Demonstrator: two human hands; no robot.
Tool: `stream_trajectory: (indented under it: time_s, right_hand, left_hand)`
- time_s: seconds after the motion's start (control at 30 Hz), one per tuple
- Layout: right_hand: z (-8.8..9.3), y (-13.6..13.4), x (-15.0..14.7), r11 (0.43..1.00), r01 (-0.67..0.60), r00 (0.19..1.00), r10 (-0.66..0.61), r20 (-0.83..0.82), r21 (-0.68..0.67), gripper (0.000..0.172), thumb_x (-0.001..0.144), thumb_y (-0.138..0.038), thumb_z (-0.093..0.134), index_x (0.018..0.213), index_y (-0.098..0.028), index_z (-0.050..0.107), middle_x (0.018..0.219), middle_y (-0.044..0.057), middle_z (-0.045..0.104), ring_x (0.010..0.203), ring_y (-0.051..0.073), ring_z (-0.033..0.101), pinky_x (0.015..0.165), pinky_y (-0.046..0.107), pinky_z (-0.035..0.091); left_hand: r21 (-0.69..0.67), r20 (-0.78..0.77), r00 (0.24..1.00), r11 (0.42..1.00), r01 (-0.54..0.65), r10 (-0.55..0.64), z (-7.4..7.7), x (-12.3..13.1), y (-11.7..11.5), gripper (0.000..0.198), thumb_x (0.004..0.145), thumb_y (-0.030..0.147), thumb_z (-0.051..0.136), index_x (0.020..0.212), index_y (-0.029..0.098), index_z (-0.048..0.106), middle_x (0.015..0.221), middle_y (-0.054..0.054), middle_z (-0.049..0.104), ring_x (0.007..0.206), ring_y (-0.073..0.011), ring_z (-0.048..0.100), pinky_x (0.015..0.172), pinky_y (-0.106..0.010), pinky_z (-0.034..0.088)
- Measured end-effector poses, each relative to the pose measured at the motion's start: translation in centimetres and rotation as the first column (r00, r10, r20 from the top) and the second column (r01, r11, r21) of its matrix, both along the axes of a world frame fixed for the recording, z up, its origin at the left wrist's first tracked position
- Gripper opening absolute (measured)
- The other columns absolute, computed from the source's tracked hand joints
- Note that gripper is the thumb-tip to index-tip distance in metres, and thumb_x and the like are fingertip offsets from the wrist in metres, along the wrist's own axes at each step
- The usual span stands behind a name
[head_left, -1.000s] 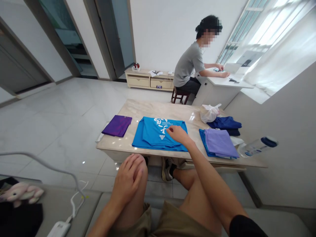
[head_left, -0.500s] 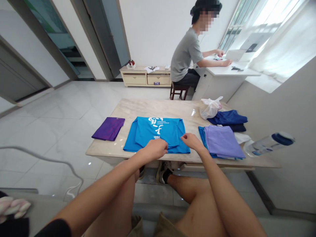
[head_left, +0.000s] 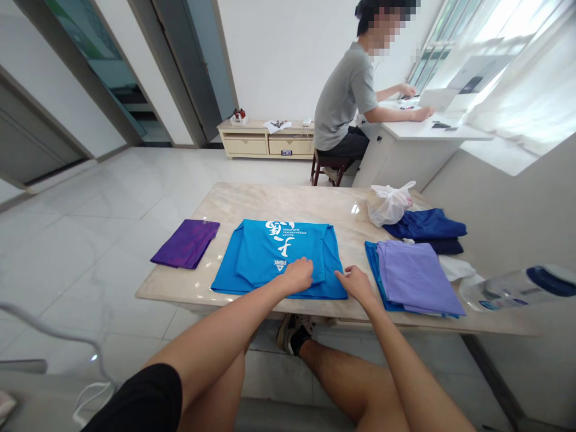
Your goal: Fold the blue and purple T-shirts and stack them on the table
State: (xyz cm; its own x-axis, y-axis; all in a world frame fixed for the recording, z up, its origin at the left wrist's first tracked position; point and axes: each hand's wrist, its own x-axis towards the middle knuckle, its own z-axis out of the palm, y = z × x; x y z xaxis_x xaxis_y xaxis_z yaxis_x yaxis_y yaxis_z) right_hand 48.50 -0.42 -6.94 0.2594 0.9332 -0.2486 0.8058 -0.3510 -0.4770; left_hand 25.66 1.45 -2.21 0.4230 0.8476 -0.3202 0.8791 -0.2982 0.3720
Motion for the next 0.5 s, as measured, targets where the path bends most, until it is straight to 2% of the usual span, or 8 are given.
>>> stream_trajectory:
  time_s: [0.17,0.27,0.37,0.43,0.5]
  right_hand:
    - [-0.6,0.5,-2.0,0.998,-0.029,0.983,0.037,-0.178,0.05,0.017,0.08,-0.037,0.081,0.085,-0.021,0.075,0.083,0.011,0.079,0.1,0.033,0.08,0.078,0.032,0.055]
    - [-0.3,0.8,-3.3,0.996,-0.063,0.961,0.077,-0.267,0.063,0.015,0.079,-0.033,0.075,0.07,-0.023,0.069,0.075,0.007,0.075,0.092,0.03,0.078,0.076,0.031,0.056]
    - [0.4,1.0,-4.9,0.992,-0.103,0.91,0.122,-0.396,0.068,0.017,0.085,-0.034,0.068,0.077,-0.021,0.073,0.081,0.006,0.078,0.088,0.027,0.077,0.074,0.03,0.058]
    - [1.0,1.0,-5.9,0.991,-0.126,0.856,0.135,-0.499,0.053,0.025,0.092,-0.037,0.061,0.088,-0.019,0.079,0.088,0.007,0.081,0.087,0.026,0.078,0.074,0.031,0.061]
    - [1.6,1.0,-6.7,0.99,-0.14,0.779,0.129,-0.613,0.03,0.033,0.098,-0.04,0.057,0.095,-0.018,0.081,0.095,0.01,0.084,0.09,0.026,0.08,0.077,0.034,0.064]
  left_hand:
    - [-0.056,0.019,0.999,0.998,-0.025,0.026,-2.0,0.4,0.2,0.061,0.086,0.039,0.084,0.138,0.013,0.063,0.147,-0.026,0.065,0.135,-0.042,0.067,0.11,-0.047,0.055]
    - [-0.091,0.02,0.999,0.995,-0.028,0.03,-2.4,0.4,0.4,0.079,0.077,0.053,0.092,0.138,0.012,0.063,0.146,-0.028,0.065,0.135,-0.0454,0.066,0.109,-0.048,0.055]
    - [-0.142,0.071,0.997,0.99,-0.012,0.022,-2.5,0.4,0.6,0.093,0.064,0.068,0.097,0.135,0.014,0.068,0.142,-0.024,0.069,0.135,-0.047,0.065,0.107,-0.048,0.057]
    - [-0.164,0.165,0.986,0.986,-0.012,0.039,-2.7,0.3,0.8,0.083,0.067,0.068,0.095,0.129,0.017,0.073,0.133,-0.02,0.075,0.13,-0.0442,0.069,0.104,-0.046,0.058]
    - [-0.176,0.257,0.962,0.983,-0.047,0.092,-2.9,0.3,0.8,0.064,0.077,0.063,0.091,0.121,0.018,0.077,0.121,-0.016,0.08,0.12,-0.0397,0.074,0.1,-0.043,0.059]
